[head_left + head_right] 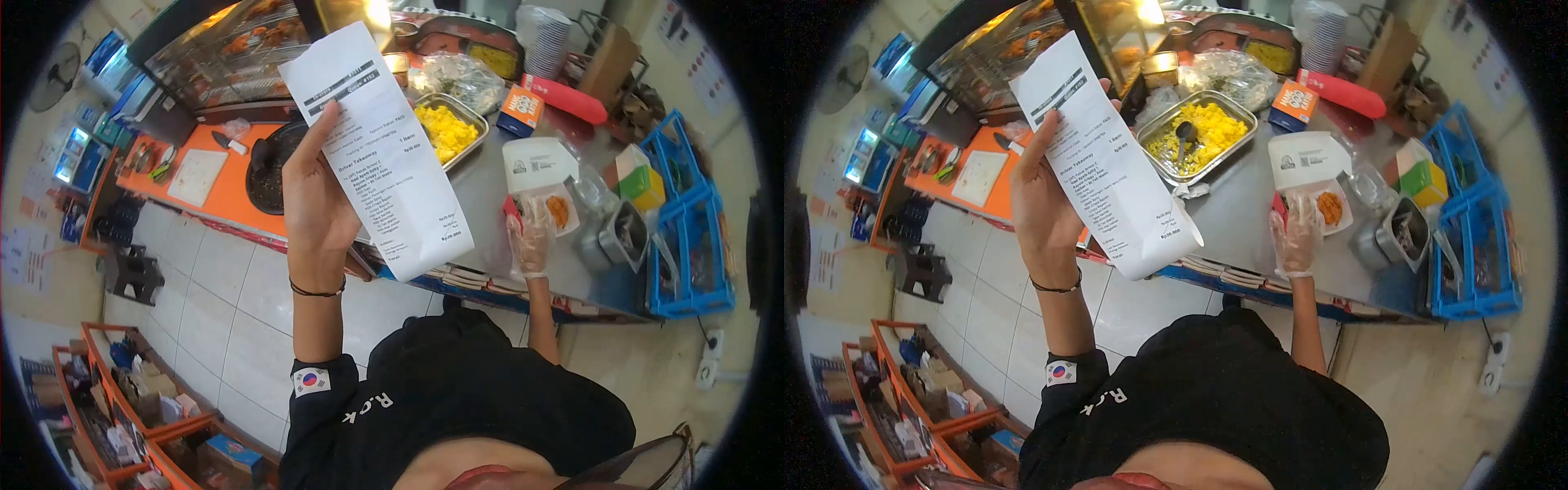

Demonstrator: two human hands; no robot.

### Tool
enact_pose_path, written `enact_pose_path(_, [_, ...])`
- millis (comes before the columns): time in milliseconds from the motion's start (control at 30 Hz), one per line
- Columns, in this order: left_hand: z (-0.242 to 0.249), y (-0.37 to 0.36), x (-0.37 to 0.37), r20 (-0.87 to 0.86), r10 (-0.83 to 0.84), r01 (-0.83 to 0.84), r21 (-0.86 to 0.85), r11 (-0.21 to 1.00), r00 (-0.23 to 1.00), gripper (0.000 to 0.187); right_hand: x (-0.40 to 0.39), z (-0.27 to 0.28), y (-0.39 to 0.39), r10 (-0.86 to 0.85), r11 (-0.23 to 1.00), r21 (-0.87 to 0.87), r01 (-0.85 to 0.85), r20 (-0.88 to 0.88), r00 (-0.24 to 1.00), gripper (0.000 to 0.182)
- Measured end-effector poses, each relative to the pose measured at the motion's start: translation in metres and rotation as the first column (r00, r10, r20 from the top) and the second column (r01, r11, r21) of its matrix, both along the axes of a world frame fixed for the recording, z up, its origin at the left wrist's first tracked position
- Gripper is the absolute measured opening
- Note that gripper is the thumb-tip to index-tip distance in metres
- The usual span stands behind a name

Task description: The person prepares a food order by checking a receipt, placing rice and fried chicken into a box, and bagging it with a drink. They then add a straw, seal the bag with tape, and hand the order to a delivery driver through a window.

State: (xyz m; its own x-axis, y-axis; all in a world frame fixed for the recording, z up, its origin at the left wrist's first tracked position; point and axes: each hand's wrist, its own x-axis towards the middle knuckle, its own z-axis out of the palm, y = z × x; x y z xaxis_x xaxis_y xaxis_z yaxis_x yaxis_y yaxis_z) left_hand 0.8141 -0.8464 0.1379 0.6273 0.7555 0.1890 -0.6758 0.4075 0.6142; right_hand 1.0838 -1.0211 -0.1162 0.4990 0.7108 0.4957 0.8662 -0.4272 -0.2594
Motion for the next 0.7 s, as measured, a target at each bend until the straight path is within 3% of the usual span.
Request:
enact_pose_path(67, [-0.001,0.001,-0.001,0.007,-0.048,0.048,-0.028,0.998,0.999,0.046,-0.017,0.025,0.006,0.059,0.975,0.220,-0.020,-0.175,0.983,0.062])
enact_pose_path(200, [0.002,0.000,0.009,0.044,-0.156,0.157,-0.040,0.987,0.987,0.046,-0.049,0.088,0.004,0.000,0.944,0.331,0.020,-0.059,0.998,0.063])
enact_pose_path(267, [-0.001,-0.002,0.011,0.033,-0.203,0.205,-0.052,0.977,0.979,0.045,-0.065,0.116,-0.004,-0.066,0.948,0.310,0.074,-0.035,0.997,0.063])
enact_pose_path(333, [0.000,-0.002,0.010,0.046,-0.256,0.258,-0.061,0.964,0.966,0.032,-0.077,0.131,-0.013,-0.119,0.951,0.285,0.118,-0.013,0.993,0.063])
enact_pose_path(533, [0.011,0.023,0.002,0.035,-0.349,0.350,-0.127,0.928,0.937,0.031,-0.107,0.157,-0.012,-0.122,0.949,0.290,0.127,-0.037,0.992,0.066])
enact_pose_path(667, [-0.002,0.018,0.011,-0.015,-0.318,0.315,-0.111,0.943,0.948,0.033,-0.098,0.140,-0.014,-0.085,0.940,0.325,0.107,-0.081,0.993,0.068])
enact_pose_path(700, [0.000,0.009,0.016,-0.076,-0.125,0.130,0.064,0.989,0.989,0.035,-0.093,0.135,-0.013,-0.063,0.935,0.342,0.097,-0.110,0.992,0.069])
